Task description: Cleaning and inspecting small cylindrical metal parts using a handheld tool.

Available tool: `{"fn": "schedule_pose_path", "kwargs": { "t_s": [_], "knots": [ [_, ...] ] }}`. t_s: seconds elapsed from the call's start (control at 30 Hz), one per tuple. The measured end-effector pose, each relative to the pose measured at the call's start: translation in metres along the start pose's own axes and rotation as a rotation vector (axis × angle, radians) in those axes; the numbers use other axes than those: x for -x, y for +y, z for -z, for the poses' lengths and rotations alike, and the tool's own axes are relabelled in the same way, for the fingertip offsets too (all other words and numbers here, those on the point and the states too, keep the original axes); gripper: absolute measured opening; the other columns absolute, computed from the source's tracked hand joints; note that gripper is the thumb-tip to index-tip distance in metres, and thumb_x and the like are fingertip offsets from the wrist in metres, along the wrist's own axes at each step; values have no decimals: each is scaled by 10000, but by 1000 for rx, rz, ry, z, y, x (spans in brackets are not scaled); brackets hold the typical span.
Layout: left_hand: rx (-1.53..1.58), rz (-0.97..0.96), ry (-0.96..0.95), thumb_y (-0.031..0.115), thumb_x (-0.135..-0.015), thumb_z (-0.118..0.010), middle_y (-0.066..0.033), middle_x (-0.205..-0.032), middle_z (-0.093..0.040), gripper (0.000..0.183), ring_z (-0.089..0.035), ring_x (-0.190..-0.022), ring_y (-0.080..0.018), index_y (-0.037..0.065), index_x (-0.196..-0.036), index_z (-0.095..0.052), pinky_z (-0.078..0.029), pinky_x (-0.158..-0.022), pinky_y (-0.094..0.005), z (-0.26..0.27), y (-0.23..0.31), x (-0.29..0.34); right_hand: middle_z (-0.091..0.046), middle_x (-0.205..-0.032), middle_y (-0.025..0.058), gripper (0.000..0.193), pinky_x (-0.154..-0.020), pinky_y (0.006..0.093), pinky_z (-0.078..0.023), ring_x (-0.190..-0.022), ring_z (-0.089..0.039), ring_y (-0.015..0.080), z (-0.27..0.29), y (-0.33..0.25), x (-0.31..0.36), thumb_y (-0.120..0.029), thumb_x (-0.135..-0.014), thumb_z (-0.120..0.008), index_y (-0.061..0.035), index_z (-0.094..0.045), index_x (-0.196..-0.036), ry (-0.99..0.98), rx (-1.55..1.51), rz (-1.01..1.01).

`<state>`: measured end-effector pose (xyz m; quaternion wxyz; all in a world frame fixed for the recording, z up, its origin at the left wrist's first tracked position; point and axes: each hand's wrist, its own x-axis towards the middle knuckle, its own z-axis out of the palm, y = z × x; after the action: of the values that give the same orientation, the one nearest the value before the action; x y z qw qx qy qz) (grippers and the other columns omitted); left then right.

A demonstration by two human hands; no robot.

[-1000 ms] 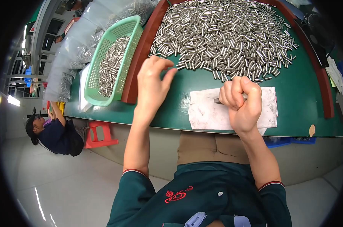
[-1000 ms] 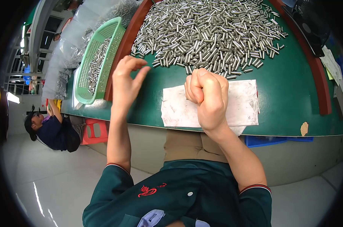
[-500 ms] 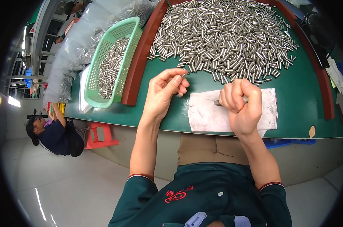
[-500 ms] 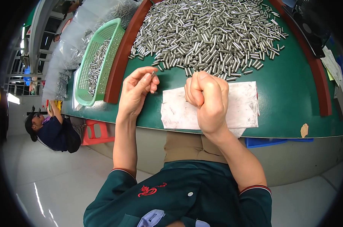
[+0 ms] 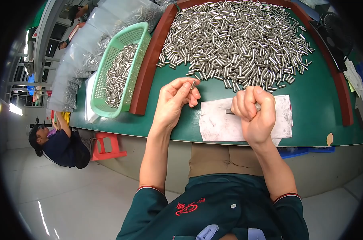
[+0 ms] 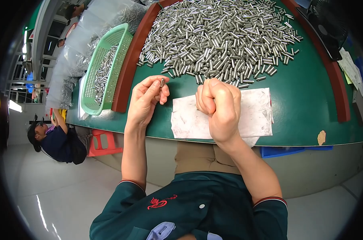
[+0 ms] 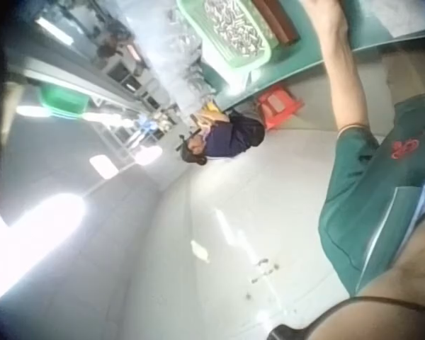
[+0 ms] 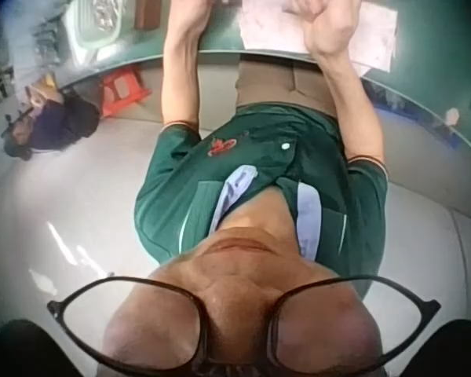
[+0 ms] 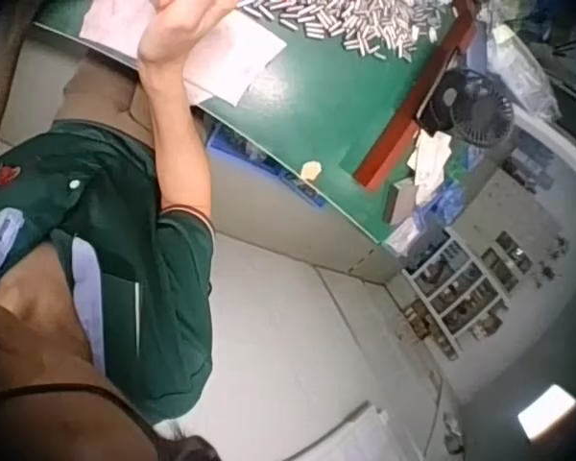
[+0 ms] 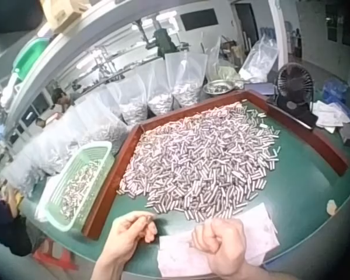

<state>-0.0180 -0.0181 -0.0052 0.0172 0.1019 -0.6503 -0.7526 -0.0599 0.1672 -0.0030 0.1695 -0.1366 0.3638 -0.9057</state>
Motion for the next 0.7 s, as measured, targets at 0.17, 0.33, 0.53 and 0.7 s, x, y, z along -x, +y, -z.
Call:
{"fn": "schedule_pose_path", "kwargs": {
  "t_s": [0.17, 0.33, 0.53, 0.7],
  "knots": [
    [3, -4, 3, 143, -893, -461, -55, -707, -564, 204, -497, -564, -69, -28, -960, -547, -411, -525, -191, 0, 0, 1, -266, -434, -1, 358, -415, 248, -185, -413, -209, 81, -1, 0, 1, -169, -831, -332, -79, -272, -489, -7, -4, -9],
    [21, 4, 0, 136, -888, -468, -55, -709, -567, 187, -500, -560, -73, -22, -953, -542, -413, -528, -191, -1, 0, 3, -268, -435, -1, 355, -415, 247, -186, -415, -211, 80, 0, 0, 3, -166, -832, -329, -79, -276, -492, -6, -11, -8],
    [-342, -84, 2, 13, -799, -559, -64, -702, -568, 89, -534, -610, -92, -33, -857, -509, -438, -554, -224, -33, 1, 28, -275, -445, -3, 347, -411, 237, -196, -418, -226, 78, 0, 1, 2, -140, -833, -315, -75, -280, -494, 1, -56, -11],
    [-885, -392, -158, -9, -710, -617, -78, -703, -531, 91, -529, -577, -188, -8, -761, -542, -426, -525, -283, -50, 5, 30, -262, -439, -7, 353, -405, 242, -182, -413, -213, 77, 3, 0, -1, -146, -833, -311, -83, -275, -487, 9, -91, -4]
  ]
}}
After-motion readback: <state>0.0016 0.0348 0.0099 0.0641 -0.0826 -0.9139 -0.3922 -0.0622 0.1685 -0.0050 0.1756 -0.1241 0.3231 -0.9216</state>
